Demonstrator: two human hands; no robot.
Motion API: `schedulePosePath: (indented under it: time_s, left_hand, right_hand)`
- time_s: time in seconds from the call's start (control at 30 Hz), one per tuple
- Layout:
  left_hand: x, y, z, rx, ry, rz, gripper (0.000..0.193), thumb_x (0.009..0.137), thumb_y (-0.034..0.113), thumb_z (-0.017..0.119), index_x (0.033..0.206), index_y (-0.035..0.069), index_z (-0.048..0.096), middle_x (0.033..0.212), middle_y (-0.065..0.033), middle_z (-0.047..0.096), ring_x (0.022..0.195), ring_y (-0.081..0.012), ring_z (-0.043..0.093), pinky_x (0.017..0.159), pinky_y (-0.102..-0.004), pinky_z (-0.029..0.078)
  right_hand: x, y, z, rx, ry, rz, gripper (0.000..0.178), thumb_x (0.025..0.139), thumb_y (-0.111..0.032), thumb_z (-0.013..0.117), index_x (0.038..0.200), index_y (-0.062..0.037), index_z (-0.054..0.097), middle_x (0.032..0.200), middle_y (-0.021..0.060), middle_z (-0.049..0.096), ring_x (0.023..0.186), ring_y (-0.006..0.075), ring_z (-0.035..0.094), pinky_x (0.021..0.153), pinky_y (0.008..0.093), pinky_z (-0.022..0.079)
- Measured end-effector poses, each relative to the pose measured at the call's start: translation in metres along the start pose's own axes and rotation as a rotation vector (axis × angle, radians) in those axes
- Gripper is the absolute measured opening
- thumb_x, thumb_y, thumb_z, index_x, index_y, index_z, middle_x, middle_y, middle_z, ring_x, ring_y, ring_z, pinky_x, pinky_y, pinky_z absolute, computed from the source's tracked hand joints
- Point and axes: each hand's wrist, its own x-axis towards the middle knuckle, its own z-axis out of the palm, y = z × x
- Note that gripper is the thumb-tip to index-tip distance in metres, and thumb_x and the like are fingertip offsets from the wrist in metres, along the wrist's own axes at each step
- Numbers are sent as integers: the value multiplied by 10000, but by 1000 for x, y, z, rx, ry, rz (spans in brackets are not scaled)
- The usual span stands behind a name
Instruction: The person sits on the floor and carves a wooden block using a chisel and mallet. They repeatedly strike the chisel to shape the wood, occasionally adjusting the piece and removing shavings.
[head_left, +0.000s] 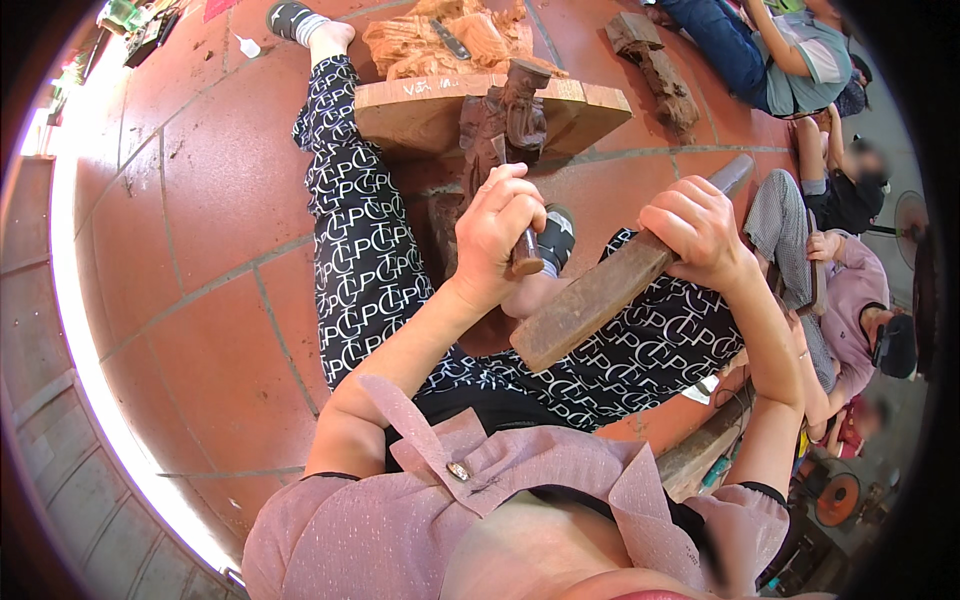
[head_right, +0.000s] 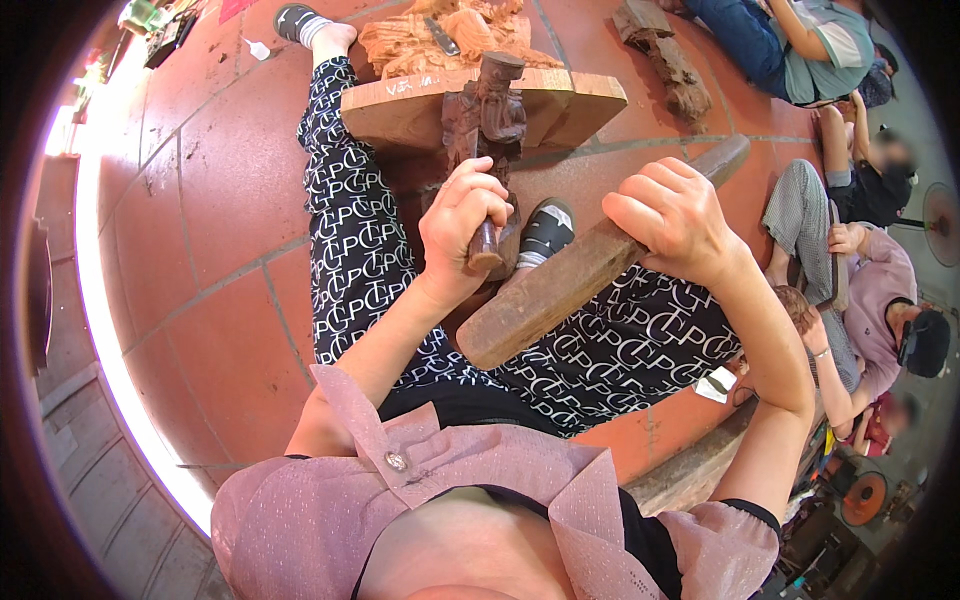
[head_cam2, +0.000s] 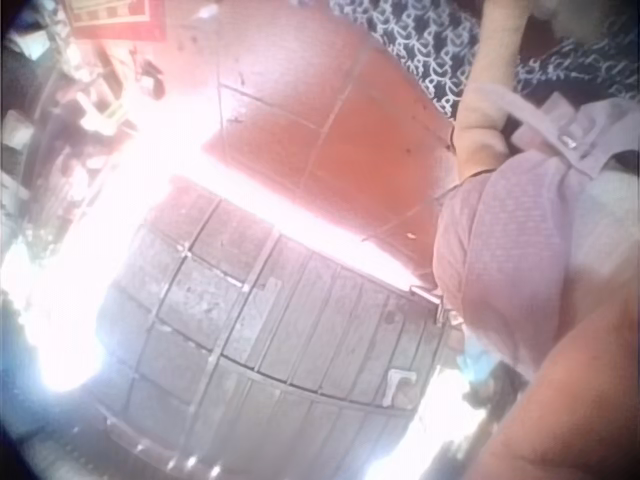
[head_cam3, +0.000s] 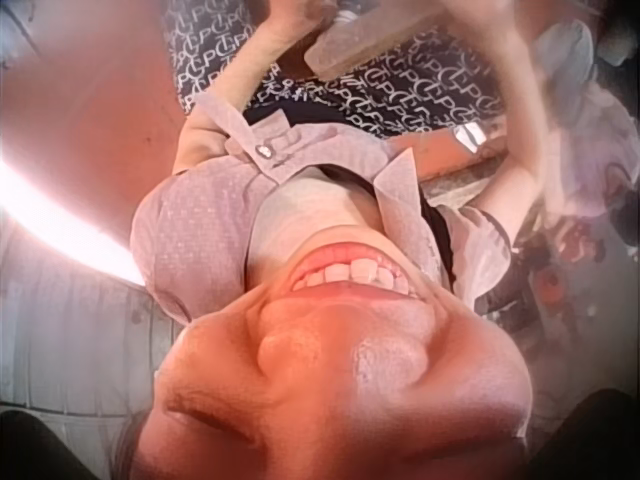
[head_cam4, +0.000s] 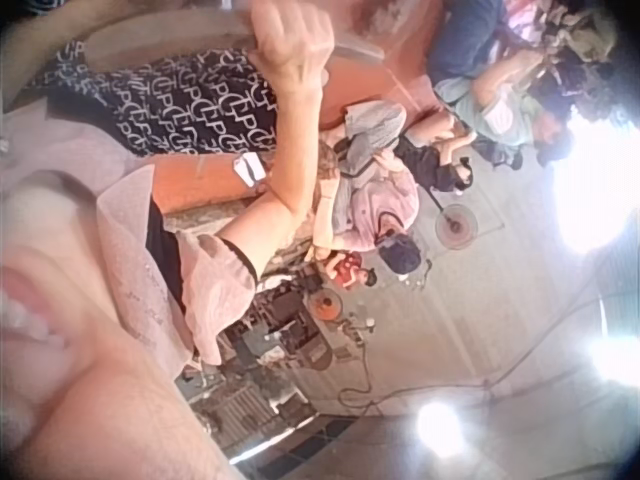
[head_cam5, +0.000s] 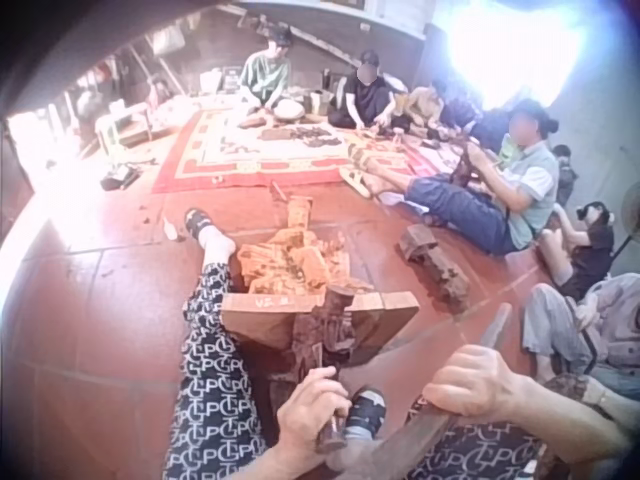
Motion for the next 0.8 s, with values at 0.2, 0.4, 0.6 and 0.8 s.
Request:
schedulePosePath:
  time_s: [0.2, 0.4, 0.6, 0.8]
  left_hand:
    - [11, -11, -11, -175, 0, 3, 241, 653, -104, 686, 736, 52, 523, 796, -72, 601, 881, -256, 641, 974, -451, 510]
    - [-7, -10, -28, -1, 59, -18, 310, 662, -174, 689, 807, 52, 533, 889, -92, 614, 984, -288, 643, 976, -436, 512]
    - [-9, 2, -20, -114, -6, -45, 241, 672, -85, 704, 795, 46, 543, 898, -105, 610, 1018, -304, 629, 1008, -444, 491]
    - [-10, -17, -3, -197, 65, -7, 138, 718, 16, 692, 751, 40, 560, 863, -103, 618, 933, -311, 647, 989, -485, 499]
  right_hand:
    - [-2, 6, 4, -70, 6, 73, 378, 543, -90, 745, 887, -55, 592, 788, 72, 574, 708, 277, 590, 649, 383, 470]
    - [-2, -1, 6, -66, -3, 155, 371, 531, -50, 720, 869, -71, 569, 775, 67, 549, 744, 278, 593, 677, 385, 481]
    - [2, -5, 5, -56, -22, 154, 331, 545, -51, 695, 842, -86, 552, 758, 70, 528, 742, 285, 580, 665, 398, 471]
    - [1, 3, -1, -54, -73, 99, 263, 579, -115, 685, 784, -133, 520, 741, 43, 523, 723, 260, 581, 636, 395, 483]
